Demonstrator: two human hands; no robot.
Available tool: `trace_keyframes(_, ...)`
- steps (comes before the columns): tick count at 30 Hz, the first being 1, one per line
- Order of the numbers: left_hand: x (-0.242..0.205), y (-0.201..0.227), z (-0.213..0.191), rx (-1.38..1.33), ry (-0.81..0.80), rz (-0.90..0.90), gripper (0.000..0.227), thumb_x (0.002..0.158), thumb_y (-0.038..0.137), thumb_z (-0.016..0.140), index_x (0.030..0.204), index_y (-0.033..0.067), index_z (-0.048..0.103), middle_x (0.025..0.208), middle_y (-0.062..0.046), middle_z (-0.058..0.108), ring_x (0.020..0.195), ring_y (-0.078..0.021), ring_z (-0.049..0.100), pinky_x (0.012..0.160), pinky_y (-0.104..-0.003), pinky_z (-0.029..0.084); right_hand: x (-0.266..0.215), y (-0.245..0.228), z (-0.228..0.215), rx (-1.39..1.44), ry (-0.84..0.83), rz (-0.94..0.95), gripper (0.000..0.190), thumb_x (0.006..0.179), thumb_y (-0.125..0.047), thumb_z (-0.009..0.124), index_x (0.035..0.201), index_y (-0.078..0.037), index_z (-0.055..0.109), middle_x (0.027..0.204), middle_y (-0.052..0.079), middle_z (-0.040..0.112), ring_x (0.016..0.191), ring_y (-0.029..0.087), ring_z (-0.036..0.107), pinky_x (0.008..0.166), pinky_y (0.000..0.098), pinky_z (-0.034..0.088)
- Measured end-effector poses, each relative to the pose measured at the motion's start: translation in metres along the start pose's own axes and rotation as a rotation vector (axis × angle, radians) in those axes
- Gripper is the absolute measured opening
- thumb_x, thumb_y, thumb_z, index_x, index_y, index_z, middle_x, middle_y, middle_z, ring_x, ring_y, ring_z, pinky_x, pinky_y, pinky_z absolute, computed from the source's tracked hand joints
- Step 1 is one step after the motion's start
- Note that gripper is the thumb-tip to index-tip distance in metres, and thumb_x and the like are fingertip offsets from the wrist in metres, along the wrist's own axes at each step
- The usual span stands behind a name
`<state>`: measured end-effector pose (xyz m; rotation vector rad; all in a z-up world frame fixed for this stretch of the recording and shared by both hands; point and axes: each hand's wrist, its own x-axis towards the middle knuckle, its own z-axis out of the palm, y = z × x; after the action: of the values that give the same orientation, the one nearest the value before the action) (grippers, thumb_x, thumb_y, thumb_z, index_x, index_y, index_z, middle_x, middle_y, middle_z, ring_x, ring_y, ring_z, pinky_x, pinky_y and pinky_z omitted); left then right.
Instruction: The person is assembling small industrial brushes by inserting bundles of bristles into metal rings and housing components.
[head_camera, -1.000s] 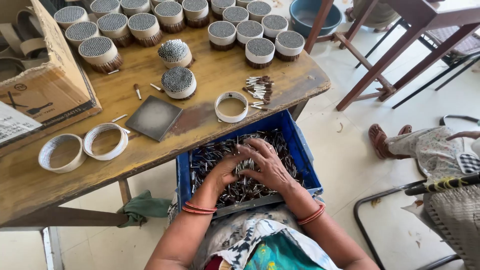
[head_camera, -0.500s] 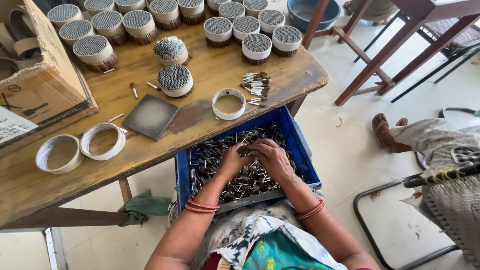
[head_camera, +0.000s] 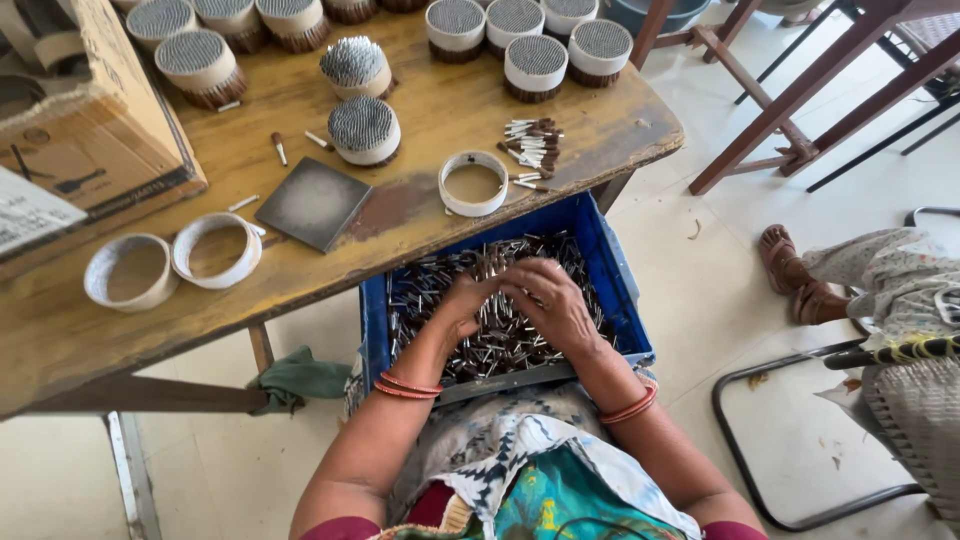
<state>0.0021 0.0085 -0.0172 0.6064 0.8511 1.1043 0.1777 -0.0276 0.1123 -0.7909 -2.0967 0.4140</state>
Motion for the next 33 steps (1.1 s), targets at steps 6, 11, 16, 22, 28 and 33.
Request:
trace_keyframes(6,-0.003,-0.007,0.006,0.500,-0.040,0.297,0.035,0.075,0.008,0.081,0.108,0.0053,0.069,0.093,0.001,0.074,0.085,-0.0121,0.067,0.073,-0.032,0.058,-0.014,0.025,0.013,-0.107,-0.018,0.048,0.030,0.091,-0.008,0.073,0.121,-0.002,0.071,0.118,0.016,0.069,0.106,0.036,0.066,0.091,0.0429,0.054)
trace_keyframes(11,-0.018,0.006,0.009,0.810,0.175,0.277,0.034,0.070,0.018,0.086,0.099,0.0060,0.073,0.085,0.000,0.076,0.079,-0.0107,0.070,0.070,-0.030,0.055,-0.013,0.016,0.013,-0.030,-0.110,0.107,0.022,0.094,-0.008,0.072,0.115,-0.009,0.073,0.113,0.011,0.072,0.105,0.031,0.070,0.090,0.0404,0.057)
trace_keyframes(16,-0.033,0.022,0.012,0.970,0.113,0.357,0.041,0.070,0.021,0.082,0.108,0.0086,0.070,0.082,-0.007,0.075,0.072,-0.0148,0.073,0.070,-0.032,0.057,0.001,0.006,0.017,-0.023,-0.042,0.134,0.024,0.093,-0.006,0.073,0.117,-0.004,0.072,0.110,0.014,0.071,0.103,0.034,0.068,0.087,0.0416,0.056)
trace_keyframes(22,-0.028,0.019,-0.004,0.211,0.014,0.051,0.031,0.076,0.008,0.085,0.100,0.0020,0.066,0.085,-0.007,0.070,0.070,-0.0201,0.071,0.061,-0.038,0.062,0.002,0.012,0.023,0.037,-0.014,0.269,0.013,0.094,-0.008,0.073,0.107,-0.008,0.074,0.102,0.009,0.074,0.094,0.025,0.072,0.081,0.0343,0.057)
trace_keyframes(28,-0.020,0.015,-0.004,0.584,-0.166,0.316,0.032,0.084,0.002,0.084,0.112,0.0006,0.068,0.100,-0.007,0.074,0.087,-0.0147,0.068,0.072,-0.032,0.060,0.009,0.011,0.020,0.104,0.041,0.304,0.014,0.096,-0.007,0.073,0.110,-0.005,0.077,0.110,0.011,0.069,0.100,0.024,0.067,0.086,0.0323,0.053)
trace_keyframes(33,-0.029,0.030,0.009,0.317,-0.164,0.045,0.039,0.082,0.007,0.081,0.118,0.0035,0.067,0.097,-0.009,0.073,0.083,-0.0209,0.073,0.071,-0.039,0.063,-0.001,0.042,0.023,0.408,0.075,0.380,0.010,0.093,-0.008,0.076,0.103,-0.004,0.078,0.126,0.009,0.070,0.110,0.018,0.067,0.093,0.0299,0.055)
